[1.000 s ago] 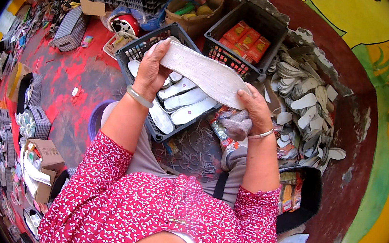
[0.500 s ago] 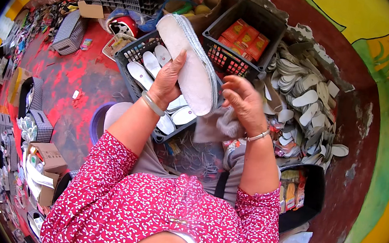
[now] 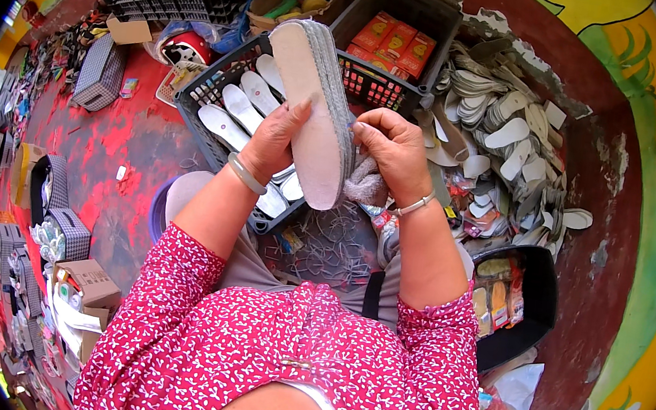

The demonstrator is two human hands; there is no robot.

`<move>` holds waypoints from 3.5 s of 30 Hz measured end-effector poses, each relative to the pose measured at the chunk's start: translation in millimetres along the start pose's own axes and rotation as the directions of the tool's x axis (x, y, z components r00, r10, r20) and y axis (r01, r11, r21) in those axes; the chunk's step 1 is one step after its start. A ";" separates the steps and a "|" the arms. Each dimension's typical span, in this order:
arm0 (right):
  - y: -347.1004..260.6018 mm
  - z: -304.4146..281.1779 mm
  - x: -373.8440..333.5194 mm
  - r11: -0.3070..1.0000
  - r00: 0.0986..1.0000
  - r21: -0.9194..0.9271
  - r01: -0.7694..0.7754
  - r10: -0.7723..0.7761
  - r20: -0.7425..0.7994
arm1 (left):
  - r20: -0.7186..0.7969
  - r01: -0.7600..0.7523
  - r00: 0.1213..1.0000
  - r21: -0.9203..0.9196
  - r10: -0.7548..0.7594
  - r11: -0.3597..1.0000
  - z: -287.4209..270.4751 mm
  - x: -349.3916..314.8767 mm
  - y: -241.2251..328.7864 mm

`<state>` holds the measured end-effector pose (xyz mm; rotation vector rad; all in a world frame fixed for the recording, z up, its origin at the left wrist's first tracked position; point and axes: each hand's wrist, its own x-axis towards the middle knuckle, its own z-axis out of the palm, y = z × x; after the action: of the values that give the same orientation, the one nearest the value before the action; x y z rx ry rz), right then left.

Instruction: The person picks up a stack of shoe insoles from a crate and wipes each individual insole with a cloth before placing them back.

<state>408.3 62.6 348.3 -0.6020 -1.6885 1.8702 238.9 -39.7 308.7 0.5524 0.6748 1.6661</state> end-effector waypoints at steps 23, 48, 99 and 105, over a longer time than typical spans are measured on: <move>-4.5 -45.1 6.9 0.874 0.831 0.460 -0.156 0.368 -0.418 | -0.183 0.165 0.972 0.086 -0.148 0.982 -13.0 0.2 6.7; 9.8 -19.9 38.6 0.164 0.615 -0.968 0.190 -0.788 -0.012 | 0.141 0.239 0.911 0.588 -0.388 0.773 13.5 -13.5 -26.3; 30.0 40.8 20.9 0.721 0.855 -0.474 0.506 -0.493 0.162 | -0.150 -0.041 0.989 -0.247 0.004 0.968 -22.8 8.7 0.4; 3.9 54.8 -13.5 0.583 0.788 -0.534 0.612 -0.503 0.354 | -0.095 -0.117 0.992 -0.357 0.089 0.927 -28.2 2.9 30.6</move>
<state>382.4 12.4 350.2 -0.0869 -2.2927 0.8895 197.6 -44.8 309.6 0.2627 0.3817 1.8639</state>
